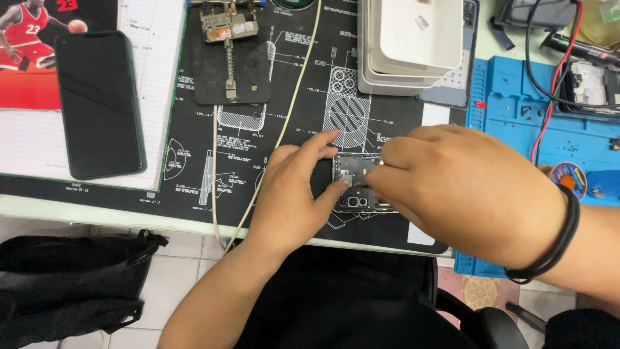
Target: The person uses a hot air gun to heat the edges of a disassembled smartphone, then tests the screen by entering a passcode. They reattach the camera module and use a screwdriver to secure internal components, repeatedly checking the display during the process.
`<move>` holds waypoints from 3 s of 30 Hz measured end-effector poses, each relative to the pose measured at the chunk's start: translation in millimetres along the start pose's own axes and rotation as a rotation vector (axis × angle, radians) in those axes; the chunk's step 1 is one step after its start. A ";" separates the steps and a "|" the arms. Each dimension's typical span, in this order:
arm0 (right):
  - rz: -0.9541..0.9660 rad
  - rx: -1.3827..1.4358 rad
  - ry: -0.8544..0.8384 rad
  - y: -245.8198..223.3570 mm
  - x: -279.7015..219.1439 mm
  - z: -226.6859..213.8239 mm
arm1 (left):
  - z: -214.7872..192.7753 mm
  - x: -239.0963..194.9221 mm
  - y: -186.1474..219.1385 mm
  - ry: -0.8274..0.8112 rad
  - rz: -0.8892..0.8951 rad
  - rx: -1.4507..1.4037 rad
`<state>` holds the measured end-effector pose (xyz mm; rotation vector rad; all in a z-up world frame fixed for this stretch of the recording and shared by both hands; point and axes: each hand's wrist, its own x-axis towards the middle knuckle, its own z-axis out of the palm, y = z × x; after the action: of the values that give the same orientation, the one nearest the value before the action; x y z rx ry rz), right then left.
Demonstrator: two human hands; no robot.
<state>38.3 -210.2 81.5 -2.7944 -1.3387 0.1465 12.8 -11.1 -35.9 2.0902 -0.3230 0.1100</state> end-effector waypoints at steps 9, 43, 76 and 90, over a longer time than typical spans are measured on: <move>0.091 -0.059 -0.190 1.3 21.8 -8.3 | -0.7 0.4 0.9 0.004 -0.007 -0.007; 0.670 0.456 0.154 26.5 -41.0 10.3 | -21.8 -9.5 21.2 0.041 0.310 -0.159; 0.457 0.605 0.446 16.7 -89.6 36.9 | -22.9 -13.4 24.7 -0.081 0.257 -0.336; 0.447 0.434 0.414 9.7 -77.6 26.9 | -22.8 -17.3 8.5 -0.065 0.265 -0.387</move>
<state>-5.2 -276.9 59.3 -2.5072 -0.5106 -0.1132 -5.0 7.4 -20.7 1.6628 -0.6106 0.1263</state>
